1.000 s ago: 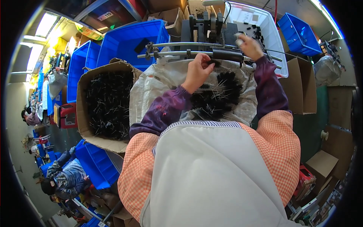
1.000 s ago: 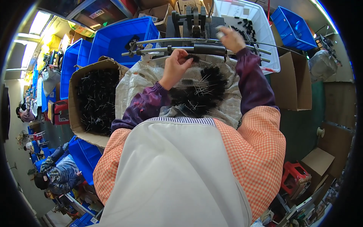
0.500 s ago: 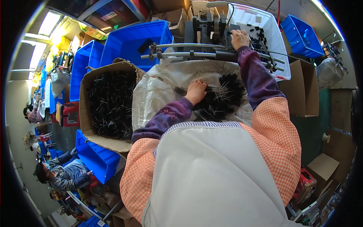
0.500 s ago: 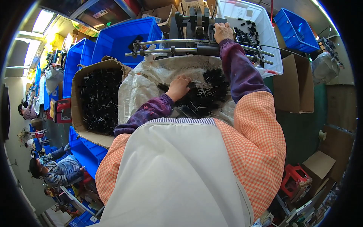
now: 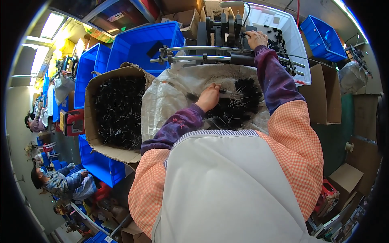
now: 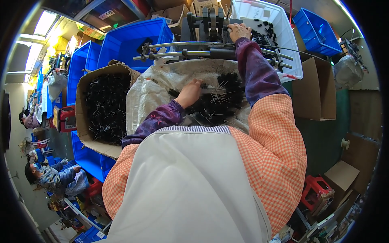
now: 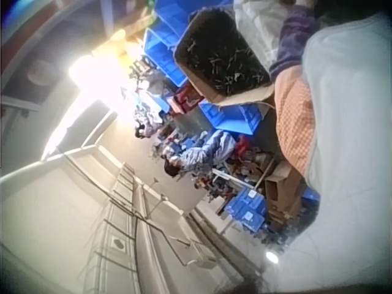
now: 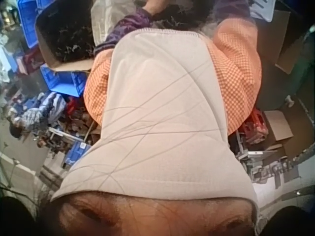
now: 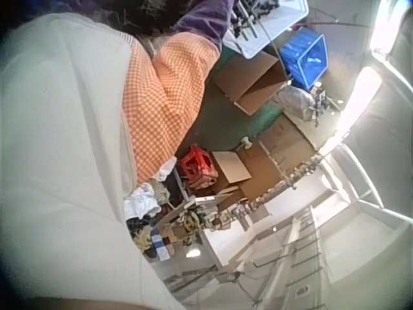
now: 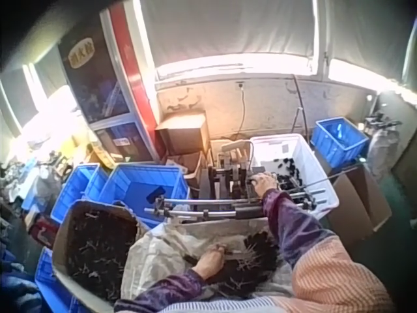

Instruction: Processing and sorting small black plastic components using a machine in a manufacturing facility.

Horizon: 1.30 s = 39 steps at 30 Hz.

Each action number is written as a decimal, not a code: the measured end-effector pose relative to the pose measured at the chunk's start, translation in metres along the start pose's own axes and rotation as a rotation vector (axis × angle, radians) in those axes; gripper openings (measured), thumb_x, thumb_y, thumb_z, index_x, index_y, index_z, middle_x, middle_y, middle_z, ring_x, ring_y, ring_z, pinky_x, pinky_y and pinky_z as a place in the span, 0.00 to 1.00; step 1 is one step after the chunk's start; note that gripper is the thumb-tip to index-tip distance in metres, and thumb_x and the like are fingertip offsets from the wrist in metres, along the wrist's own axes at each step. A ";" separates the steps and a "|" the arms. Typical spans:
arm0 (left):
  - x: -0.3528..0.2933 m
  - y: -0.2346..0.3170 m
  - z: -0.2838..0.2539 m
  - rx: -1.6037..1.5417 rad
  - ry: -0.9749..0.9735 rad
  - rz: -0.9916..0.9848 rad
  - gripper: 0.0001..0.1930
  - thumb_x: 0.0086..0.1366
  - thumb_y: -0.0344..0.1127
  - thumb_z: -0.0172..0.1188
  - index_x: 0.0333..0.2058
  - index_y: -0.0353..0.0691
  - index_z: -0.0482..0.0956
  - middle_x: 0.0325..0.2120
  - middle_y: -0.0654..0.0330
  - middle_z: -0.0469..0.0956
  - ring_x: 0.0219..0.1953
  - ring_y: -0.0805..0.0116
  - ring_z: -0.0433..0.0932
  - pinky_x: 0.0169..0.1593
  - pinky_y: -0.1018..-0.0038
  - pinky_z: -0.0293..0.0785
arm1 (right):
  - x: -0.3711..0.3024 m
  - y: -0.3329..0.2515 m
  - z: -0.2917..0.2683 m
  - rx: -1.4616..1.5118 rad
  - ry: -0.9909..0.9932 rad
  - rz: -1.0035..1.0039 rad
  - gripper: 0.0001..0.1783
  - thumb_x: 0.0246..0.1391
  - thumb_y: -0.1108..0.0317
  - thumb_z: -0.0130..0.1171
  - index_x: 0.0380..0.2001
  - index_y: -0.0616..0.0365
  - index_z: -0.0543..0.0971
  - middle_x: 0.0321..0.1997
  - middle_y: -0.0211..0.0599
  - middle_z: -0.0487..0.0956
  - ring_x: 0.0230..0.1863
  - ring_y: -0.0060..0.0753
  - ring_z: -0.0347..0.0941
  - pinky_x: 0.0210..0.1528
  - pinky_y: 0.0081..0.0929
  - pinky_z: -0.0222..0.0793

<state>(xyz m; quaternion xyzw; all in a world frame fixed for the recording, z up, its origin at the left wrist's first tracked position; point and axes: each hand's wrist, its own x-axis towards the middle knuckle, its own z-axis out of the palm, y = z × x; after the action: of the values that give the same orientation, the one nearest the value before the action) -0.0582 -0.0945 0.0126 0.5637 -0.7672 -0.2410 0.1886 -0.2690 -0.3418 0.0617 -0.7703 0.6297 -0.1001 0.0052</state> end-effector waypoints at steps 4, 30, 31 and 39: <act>0.002 0.002 -0.008 -0.050 0.008 -0.065 0.16 0.57 0.27 0.48 0.45 0.32 0.70 0.38 0.42 0.71 0.41 0.46 0.73 0.44 0.61 0.69 | -0.009 0.011 -0.008 -0.093 -0.007 0.123 0.16 0.54 0.53 0.51 0.46 0.37 0.78 0.50 0.24 0.75 0.56 0.30 0.62 0.57 0.39 0.49; 0.012 0.021 -0.066 -0.320 0.185 -0.029 0.13 0.54 0.29 0.58 0.39 0.33 0.74 0.31 0.48 0.79 0.33 0.57 0.79 0.37 0.70 0.73 | -0.021 -0.024 -0.006 -0.142 0.028 0.053 0.16 0.52 0.58 0.47 0.39 0.50 0.78 0.45 0.37 0.74 0.52 0.41 0.64 0.54 0.44 0.49; 0.014 0.022 -0.067 -0.345 0.199 -0.032 0.13 0.55 0.29 0.58 0.40 0.33 0.74 0.31 0.49 0.79 0.33 0.60 0.80 0.37 0.72 0.74 | -0.022 -0.018 -0.012 -0.164 -0.006 0.057 0.17 0.52 0.58 0.47 0.40 0.51 0.78 0.46 0.38 0.74 0.52 0.42 0.65 0.54 0.44 0.51; 0.023 0.040 -0.082 -0.439 0.180 -0.016 0.10 0.55 0.28 0.57 0.38 0.33 0.74 0.29 0.47 0.78 0.34 0.53 0.78 0.37 0.69 0.74 | 0.002 0.033 -0.025 -0.210 -0.091 0.088 0.15 0.52 0.61 0.48 0.40 0.52 0.76 0.46 0.42 0.77 0.49 0.42 0.73 0.52 0.41 0.62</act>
<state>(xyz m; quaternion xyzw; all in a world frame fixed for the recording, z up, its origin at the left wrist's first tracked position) -0.0497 -0.1191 0.1023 0.5345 -0.6722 -0.3523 0.3721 -0.3043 -0.3478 0.0818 -0.7421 0.6690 0.0018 -0.0423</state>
